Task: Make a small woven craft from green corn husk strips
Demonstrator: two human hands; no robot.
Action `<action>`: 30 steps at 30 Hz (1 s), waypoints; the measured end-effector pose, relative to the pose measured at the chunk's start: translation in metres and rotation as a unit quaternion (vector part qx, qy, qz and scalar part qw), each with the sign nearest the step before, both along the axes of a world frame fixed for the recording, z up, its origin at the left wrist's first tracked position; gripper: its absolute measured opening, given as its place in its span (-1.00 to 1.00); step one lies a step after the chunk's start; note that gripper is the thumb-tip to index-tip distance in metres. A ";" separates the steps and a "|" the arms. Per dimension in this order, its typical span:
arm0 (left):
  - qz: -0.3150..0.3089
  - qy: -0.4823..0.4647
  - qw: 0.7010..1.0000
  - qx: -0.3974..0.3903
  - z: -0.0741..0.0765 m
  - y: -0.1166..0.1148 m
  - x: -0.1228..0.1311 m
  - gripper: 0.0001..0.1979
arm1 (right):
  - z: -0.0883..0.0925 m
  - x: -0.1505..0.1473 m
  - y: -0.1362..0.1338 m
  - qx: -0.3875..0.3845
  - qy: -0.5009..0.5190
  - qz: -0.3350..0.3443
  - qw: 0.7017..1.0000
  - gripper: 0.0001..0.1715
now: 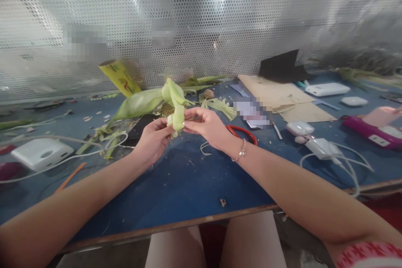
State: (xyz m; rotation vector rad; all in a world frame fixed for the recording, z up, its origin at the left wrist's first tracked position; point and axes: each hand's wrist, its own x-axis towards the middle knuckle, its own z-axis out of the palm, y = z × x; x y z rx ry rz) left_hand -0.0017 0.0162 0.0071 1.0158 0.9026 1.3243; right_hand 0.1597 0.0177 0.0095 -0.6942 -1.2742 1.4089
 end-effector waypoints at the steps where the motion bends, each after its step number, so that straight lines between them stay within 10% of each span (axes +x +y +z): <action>1: 0.003 0.002 1.000 0.003 0.000 0.000 0.000 -0.71 | 0.000 0.000 0.000 -0.002 0.001 0.003 1.000 -0.68; 30: 0.076 0.220 0.952 0.201 -0.001 -0.017 -0.001 -0.80 | -0.004 -0.002 0.002 -0.067 -0.013 0.046 0.997 -0.64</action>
